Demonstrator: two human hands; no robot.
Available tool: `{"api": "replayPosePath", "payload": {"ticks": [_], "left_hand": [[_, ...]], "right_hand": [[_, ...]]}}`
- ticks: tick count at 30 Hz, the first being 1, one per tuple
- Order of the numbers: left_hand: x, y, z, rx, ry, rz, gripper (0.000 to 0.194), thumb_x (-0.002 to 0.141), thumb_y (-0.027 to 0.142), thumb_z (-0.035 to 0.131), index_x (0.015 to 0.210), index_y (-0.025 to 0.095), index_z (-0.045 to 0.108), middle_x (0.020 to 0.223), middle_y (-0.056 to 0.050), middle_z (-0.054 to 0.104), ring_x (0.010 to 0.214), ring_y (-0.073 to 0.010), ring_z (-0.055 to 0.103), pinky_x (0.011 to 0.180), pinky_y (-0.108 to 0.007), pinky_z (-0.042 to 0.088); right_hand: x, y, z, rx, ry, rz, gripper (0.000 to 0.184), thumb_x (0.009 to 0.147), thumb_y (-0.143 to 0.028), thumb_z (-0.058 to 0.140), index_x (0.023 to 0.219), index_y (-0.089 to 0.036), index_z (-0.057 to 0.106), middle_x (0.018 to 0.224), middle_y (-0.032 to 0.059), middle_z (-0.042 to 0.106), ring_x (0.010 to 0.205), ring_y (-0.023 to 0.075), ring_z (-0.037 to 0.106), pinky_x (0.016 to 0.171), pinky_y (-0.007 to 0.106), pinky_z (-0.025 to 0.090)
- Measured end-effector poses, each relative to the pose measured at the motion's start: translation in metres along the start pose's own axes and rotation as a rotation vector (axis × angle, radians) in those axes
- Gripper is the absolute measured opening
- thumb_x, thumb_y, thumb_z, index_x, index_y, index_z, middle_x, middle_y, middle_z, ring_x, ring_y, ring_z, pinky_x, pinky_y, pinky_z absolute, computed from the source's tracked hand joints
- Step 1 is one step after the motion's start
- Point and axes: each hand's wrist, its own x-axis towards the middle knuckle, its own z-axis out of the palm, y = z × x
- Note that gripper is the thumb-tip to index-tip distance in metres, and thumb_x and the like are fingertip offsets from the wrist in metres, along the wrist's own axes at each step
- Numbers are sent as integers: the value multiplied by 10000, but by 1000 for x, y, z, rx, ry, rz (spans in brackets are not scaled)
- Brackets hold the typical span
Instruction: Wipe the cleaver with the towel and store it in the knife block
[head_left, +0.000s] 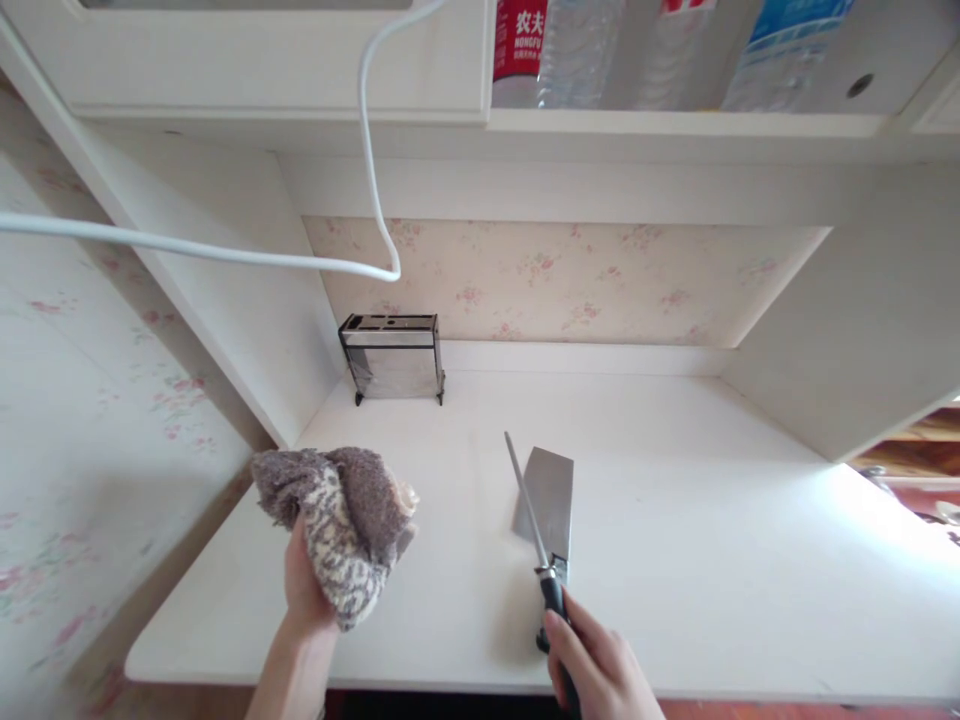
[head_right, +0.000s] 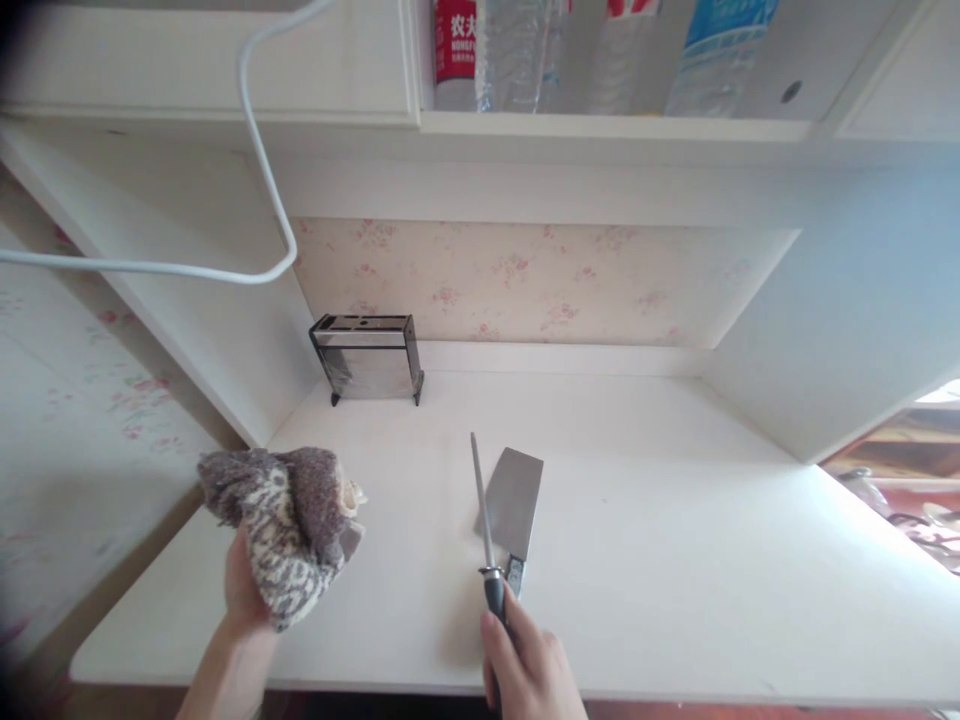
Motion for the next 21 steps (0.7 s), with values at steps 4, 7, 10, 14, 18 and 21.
{"api": "replayPosePath", "payload": {"ticks": [4,7,10,14,18,21], "left_hand": [[-7,-22,-5,-77,-169,-95,467,929,487,262,1277,348,541,1257,-15,614,1273,-234,450,1113,-475,210],[-11,-29,-6,-102,-194,-126,483,922,513,255,1284,357,534,1282,-4,595,1301,-228,414,1128,-455,178],[-13,-33,-8,-122,-183,-99,498,899,560,286,1272,357,547,1279,-1,596,1306,-235,407,1129,-447,184],[-15,-39,-14,-116,-136,-110,493,902,554,297,1231,335,592,1269,-8,603,1310,-233,400,1135,-429,175],[-14,-41,-27,-103,-134,-156,498,912,530,286,1159,302,654,1245,-14,620,1320,-227,385,1146,-408,147],[-13,-41,-30,-87,-140,-208,508,930,484,252,1134,287,674,1224,-14,633,1323,-221,380,1155,-398,112]], "right_hand": [[25,-15,4,-152,13,-19,443,880,-571,368,732,-202,562,489,-7,537,472,146,486,500,252,321],[37,-21,10,-169,0,18,398,908,-509,338,730,-211,532,496,-12,540,477,149,503,496,248,322],[48,-28,17,-221,-34,31,349,924,-441,319,789,-213,546,480,-17,547,474,158,524,510,252,323],[61,-30,23,-426,-33,-74,314,921,-352,340,804,-205,592,615,39,645,590,185,605,561,266,325],[66,-27,32,-646,-20,-109,378,930,-357,328,776,-194,632,783,116,701,744,239,660,592,284,342],[64,-26,41,-803,-36,-64,476,945,-397,281,765,-181,665,771,138,703,745,258,674,598,293,383]]}}
